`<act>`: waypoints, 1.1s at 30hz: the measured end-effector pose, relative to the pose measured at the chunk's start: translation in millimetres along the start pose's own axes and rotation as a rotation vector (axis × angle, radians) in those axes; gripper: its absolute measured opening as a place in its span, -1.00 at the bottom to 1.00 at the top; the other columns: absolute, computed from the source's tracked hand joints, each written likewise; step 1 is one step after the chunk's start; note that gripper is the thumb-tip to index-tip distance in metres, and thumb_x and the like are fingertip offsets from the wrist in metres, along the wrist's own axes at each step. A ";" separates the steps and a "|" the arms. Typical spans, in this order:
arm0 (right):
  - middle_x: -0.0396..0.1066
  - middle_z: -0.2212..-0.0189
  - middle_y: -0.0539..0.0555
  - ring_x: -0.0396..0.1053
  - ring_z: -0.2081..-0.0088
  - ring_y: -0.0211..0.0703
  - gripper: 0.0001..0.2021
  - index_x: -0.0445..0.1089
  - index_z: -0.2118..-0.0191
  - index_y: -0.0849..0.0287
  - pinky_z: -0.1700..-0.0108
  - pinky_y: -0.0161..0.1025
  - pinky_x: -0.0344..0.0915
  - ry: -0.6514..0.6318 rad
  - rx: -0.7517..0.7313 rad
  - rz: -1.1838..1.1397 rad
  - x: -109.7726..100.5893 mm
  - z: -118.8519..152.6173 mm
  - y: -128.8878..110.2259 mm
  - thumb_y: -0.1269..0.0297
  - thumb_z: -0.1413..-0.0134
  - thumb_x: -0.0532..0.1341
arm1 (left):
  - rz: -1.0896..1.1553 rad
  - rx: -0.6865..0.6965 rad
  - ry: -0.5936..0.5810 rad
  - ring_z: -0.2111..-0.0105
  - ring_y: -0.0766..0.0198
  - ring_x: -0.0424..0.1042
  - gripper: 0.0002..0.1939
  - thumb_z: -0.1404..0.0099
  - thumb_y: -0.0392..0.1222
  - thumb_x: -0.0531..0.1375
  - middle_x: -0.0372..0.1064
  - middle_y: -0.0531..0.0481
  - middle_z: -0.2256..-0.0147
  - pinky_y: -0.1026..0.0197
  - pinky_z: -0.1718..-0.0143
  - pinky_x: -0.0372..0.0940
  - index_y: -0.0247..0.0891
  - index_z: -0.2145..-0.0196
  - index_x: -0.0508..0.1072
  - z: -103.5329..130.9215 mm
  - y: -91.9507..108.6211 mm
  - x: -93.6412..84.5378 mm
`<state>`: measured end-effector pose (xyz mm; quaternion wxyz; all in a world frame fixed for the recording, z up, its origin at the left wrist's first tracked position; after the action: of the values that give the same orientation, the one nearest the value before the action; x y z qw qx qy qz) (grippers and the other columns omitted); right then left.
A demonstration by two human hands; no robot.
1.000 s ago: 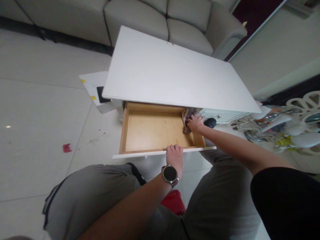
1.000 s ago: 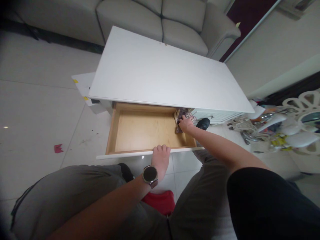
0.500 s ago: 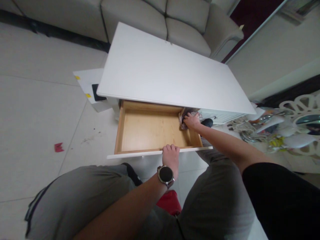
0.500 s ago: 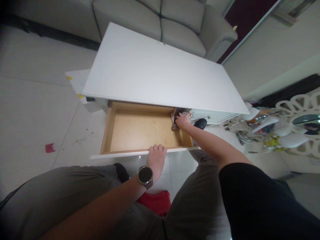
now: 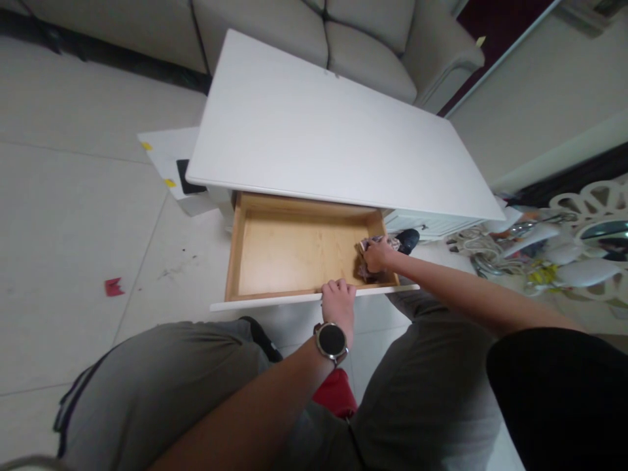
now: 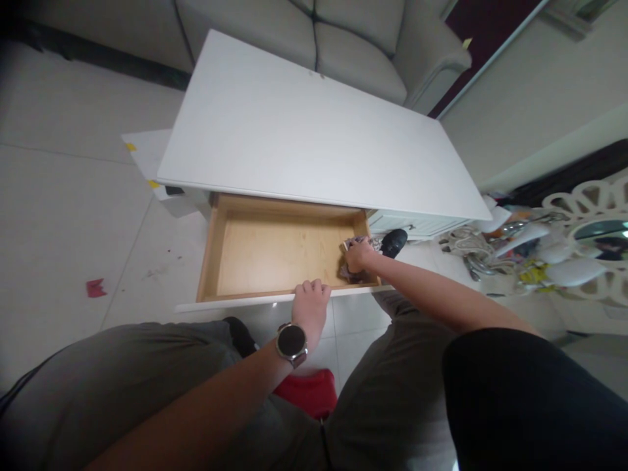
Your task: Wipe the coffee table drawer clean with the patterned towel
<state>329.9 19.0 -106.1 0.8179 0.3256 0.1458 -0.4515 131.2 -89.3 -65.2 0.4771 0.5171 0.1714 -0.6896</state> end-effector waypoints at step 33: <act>0.59 0.28 0.11 0.48 0.21 -0.02 -0.71 0.53 0.30 0.30 0.14 -0.23 0.38 -0.145 -0.622 -1.062 -88.4 29.1 -66.6 0.30 0.21 0.22 | 0.099 0.388 0.204 -0.44 0.34 -0.08 -0.36 -0.41 -0.51 -0.15 0.05 0.08 -0.42 0.07 -0.46 -0.02 -0.07 -0.23 0.44 23.8 35.3 73.6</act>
<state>224.2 31.2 -64.1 0.5458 -0.0766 0.3569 -0.7543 146.9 -159.2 -111.0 0.3821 0.6739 0.0575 -0.6297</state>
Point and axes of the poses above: each hand's wrist, its own z-axis away from the middle knuckle, its own x-axis out of the palm, y = z × x, the point moved 1 cm from there along -z, towards the middle knuckle
